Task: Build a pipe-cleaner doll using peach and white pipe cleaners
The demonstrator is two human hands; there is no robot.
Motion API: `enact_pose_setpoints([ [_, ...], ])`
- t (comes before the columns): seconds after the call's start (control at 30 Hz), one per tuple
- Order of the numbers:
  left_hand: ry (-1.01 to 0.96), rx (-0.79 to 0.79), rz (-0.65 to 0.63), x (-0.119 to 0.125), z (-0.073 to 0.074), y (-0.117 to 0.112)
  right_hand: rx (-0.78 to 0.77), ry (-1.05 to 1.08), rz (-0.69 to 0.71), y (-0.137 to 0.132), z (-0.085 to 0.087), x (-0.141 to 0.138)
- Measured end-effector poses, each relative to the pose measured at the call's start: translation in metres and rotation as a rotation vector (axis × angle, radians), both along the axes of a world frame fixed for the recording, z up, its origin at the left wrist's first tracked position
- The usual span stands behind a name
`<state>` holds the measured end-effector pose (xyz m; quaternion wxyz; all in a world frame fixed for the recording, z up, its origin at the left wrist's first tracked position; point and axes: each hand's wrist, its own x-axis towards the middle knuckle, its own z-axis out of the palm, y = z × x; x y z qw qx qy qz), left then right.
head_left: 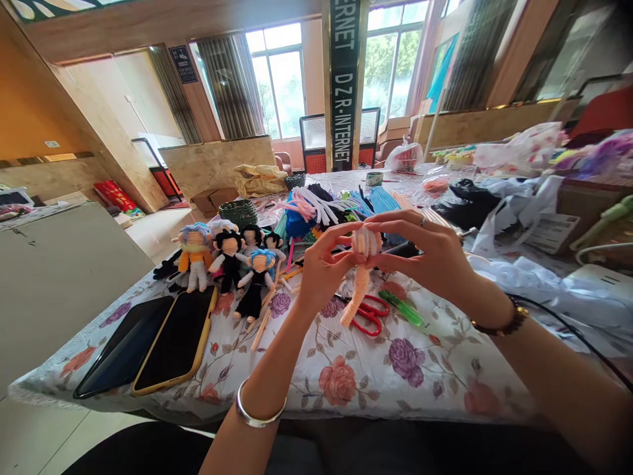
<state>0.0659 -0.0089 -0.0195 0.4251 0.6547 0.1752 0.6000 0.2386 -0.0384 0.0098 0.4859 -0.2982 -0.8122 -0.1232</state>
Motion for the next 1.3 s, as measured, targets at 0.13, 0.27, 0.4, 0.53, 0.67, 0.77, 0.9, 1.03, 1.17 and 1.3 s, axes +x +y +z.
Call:
enact_pose_setpoints([
  [0.13,-0.005,0.028,0.008,0.0,-0.001,0.002,-0.035,-0.001,0.011,0.0,0.001,0.0],
  [0.27,0.038,0.054,-0.024,-0.001,-0.002,0.002,-0.092,-0.017,0.019,0.0,0.001,0.001],
  [0.4,0.076,0.101,-0.087,-0.001,-0.004,0.003,-0.126,-0.008,0.033,-0.001,0.003,0.0],
  [0.53,0.129,0.145,-0.107,-0.001,-0.006,0.004,-0.246,0.042,0.06,-0.002,0.005,-0.001],
  [0.67,0.162,0.199,-0.099,-0.001,-0.007,0.004,-0.401,0.136,0.161,-0.002,0.004,-0.002],
  [0.77,0.19,0.223,-0.086,-0.001,-0.008,0.005,-0.482,0.174,0.203,-0.001,0.004,0.0],
  [0.9,0.229,0.215,-0.074,-0.002,-0.008,0.006,-0.55,0.16,0.237,0.003,0.004,0.006],
  [1.03,0.219,0.184,-0.107,-0.001,-0.008,0.007,-0.559,0.148,0.242,0.005,0.004,0.01],
  [1.17,0.208,0.196,-0.118,-0.001,-0.008,0.007,-0.529,0.138,0.218,0.002,0.005,0.009],
  [1.3,0.189,0.199,-0.133,-0.001,-0.008,0.008,-0.486,0.116,0.206,-0.001,0.007,0.007],
])
